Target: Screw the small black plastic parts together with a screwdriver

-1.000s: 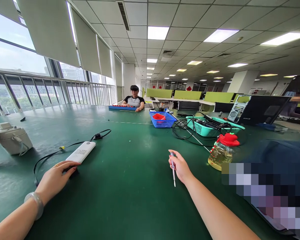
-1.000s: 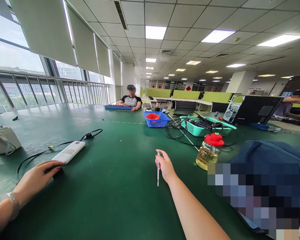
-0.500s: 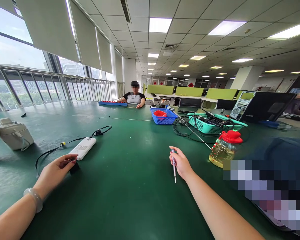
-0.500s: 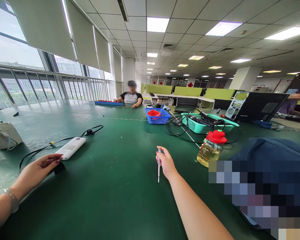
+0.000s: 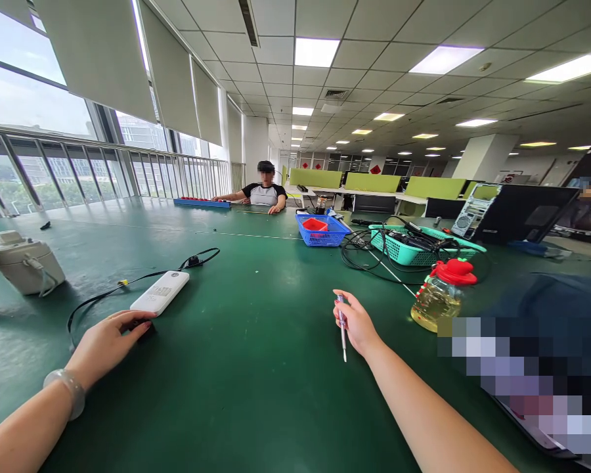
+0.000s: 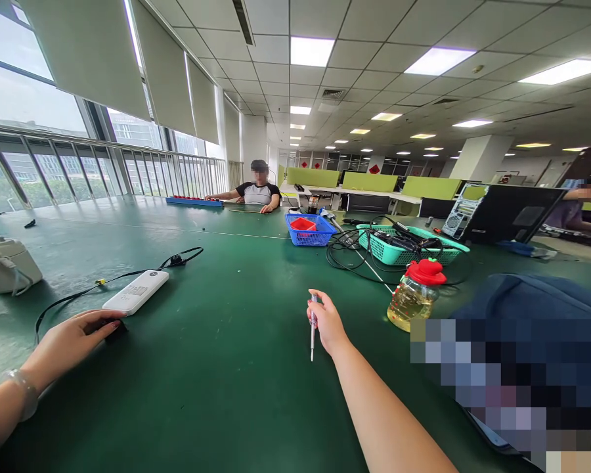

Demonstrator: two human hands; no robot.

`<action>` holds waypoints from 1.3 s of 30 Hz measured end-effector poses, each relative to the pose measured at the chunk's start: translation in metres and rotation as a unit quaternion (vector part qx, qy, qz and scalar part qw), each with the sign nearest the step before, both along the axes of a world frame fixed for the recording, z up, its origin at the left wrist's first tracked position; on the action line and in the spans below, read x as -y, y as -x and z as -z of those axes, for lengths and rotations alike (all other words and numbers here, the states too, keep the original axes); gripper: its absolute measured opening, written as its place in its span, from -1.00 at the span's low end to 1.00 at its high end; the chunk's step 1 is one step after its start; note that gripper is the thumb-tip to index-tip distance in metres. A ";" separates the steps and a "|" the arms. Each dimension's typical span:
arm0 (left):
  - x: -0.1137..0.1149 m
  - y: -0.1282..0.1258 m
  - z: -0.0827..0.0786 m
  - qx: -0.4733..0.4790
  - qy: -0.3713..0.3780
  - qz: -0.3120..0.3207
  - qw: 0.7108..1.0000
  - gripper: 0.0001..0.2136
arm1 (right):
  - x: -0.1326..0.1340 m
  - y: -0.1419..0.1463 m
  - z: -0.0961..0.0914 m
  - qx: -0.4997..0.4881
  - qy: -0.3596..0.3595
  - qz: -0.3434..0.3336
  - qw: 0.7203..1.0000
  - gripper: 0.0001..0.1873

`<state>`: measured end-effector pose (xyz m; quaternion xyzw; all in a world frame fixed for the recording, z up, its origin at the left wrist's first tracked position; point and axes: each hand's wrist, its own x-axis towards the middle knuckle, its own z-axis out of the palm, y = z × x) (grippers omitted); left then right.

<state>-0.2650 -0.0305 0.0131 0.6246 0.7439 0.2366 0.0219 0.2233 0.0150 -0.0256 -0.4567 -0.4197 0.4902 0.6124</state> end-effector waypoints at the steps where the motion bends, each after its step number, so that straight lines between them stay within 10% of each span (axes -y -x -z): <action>1: 0.001 -0.001 -0.001 -0.005 -0.001 0.000 1.000 -0.57 | 0.000 0.000 0.000 0.000 0.000 0.000 1.000 -0.58; 31: -0.001 -0.001 0.005 -0.052 0.024 0.033 0.998 -0.60 | -0.003 -0.002 0.005 -0.001 0.001 -0.005 1.000 -0.55; 39: 0.004 -0.007 -0.011 -0.033 0.028 -0.073 0.996 -0.56 | -0.003 -0.002 0.005 0.003 -0.002 0.000 1.000 -0.55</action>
